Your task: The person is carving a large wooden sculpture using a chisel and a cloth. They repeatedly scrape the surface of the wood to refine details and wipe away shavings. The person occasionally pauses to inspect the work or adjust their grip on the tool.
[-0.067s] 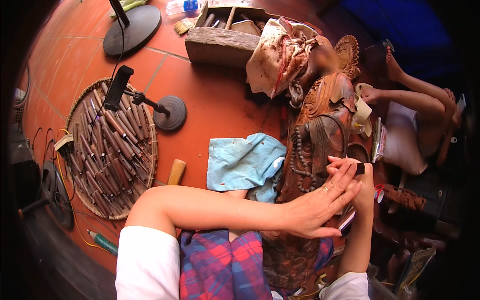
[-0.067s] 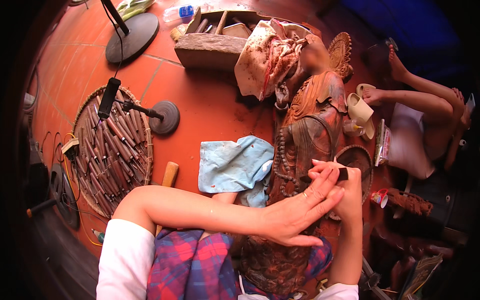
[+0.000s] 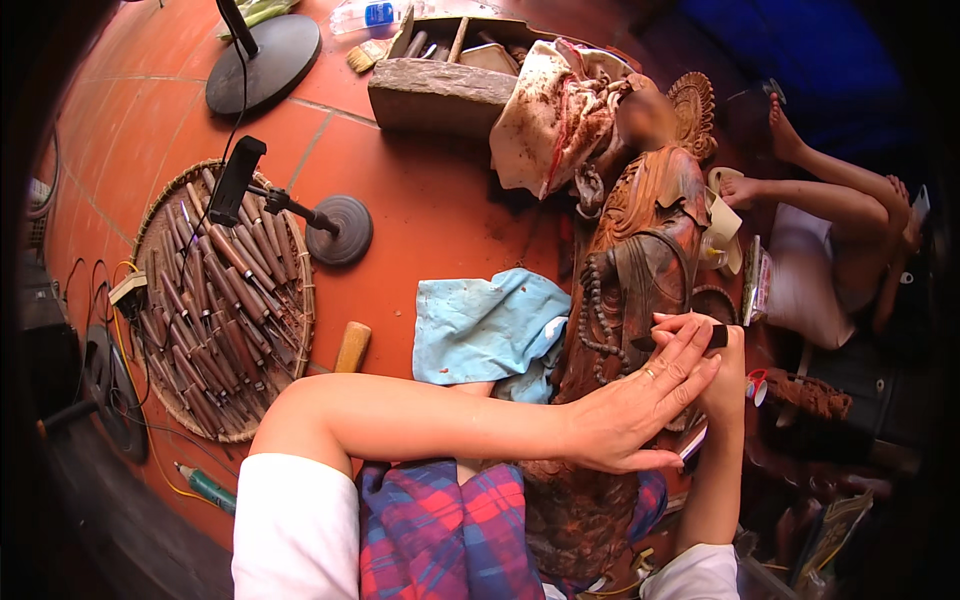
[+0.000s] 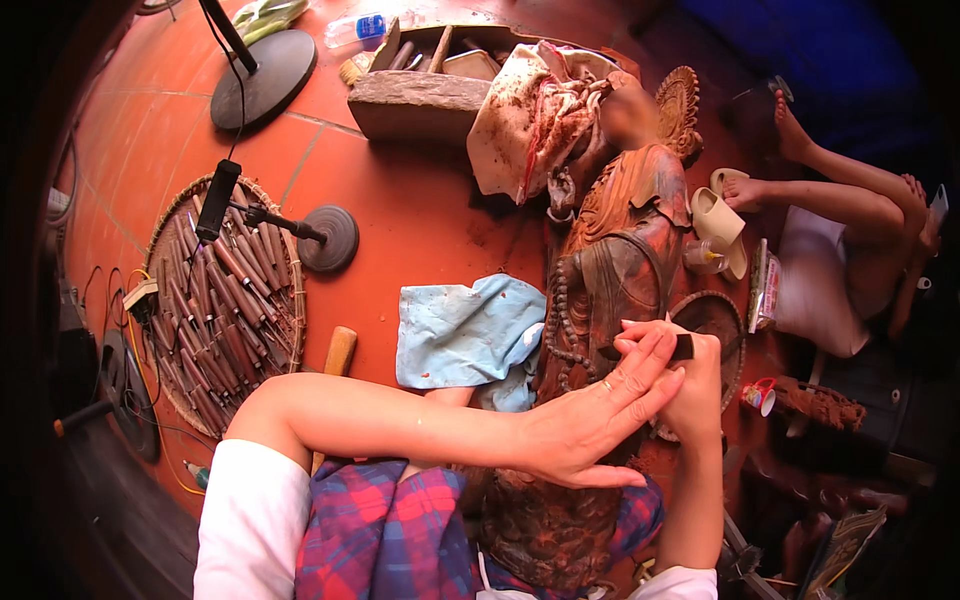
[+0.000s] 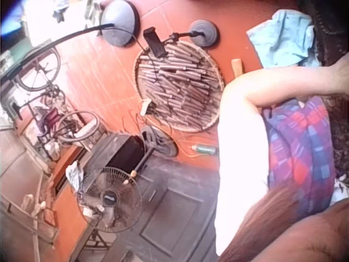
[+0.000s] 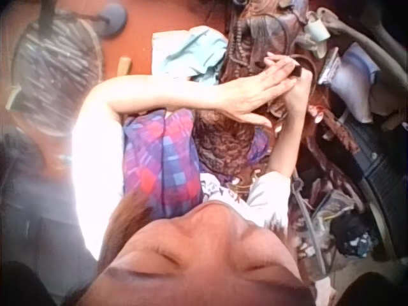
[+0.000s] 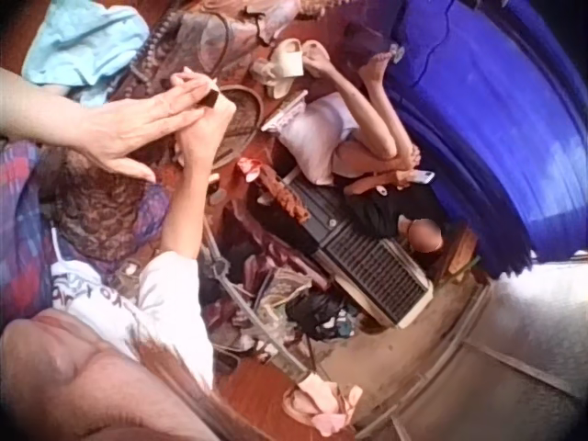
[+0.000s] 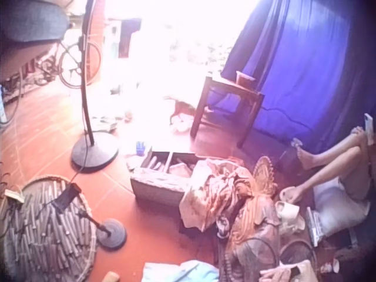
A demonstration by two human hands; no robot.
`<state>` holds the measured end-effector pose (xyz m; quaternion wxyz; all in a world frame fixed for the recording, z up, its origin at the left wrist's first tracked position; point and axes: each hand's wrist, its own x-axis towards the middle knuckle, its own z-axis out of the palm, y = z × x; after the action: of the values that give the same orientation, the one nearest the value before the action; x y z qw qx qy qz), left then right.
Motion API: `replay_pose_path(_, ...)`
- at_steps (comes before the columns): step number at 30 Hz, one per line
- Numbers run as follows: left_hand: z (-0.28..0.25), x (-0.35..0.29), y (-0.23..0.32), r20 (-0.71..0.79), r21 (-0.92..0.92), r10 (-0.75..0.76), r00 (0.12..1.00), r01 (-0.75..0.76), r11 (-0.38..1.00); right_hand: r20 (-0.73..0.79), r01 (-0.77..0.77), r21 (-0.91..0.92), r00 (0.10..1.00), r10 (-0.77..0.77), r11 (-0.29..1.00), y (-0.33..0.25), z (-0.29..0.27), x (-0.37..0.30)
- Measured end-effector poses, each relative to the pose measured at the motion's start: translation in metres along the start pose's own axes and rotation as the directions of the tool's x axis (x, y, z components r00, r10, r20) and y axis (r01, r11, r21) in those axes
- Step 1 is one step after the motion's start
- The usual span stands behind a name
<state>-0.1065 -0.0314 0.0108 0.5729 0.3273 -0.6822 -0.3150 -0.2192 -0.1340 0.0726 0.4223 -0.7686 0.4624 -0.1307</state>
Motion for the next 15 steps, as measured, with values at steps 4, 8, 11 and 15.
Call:
replay_pose_path(4,-0.051,0.011,0.005,-0.1,-0.061,0.036,0.994,-0.042,0.997,-0.068,0.033,0.177,0.997,-0.021,0.984,-0.034,-0.005,-0.007)
replay_pose_path(8,-0.11,0.043,-0.02,-0.061,0.239,-0.016,0.998,0.03,0.971,0.098,-0.031,0.18,0.995,0.014,0.983,-0.079,-0.021,-0.001)
replay_pose_path(11,-0.107,0.06,-0.029,0.016,0.268,0.124,0.992,-0.124,0.955,0.13,0.096,-0.009,0.987,-0.094,0.995,-0.065,-0.028,0.016)
replay_pose_path(15,-0.098,0.066,-0.047,0.127,0.393,0.098,0.987,-0.141,0.909,0.215,0.107,-0.064,0.972,-0.091,0.992,-0.056,-0.022,0.022)
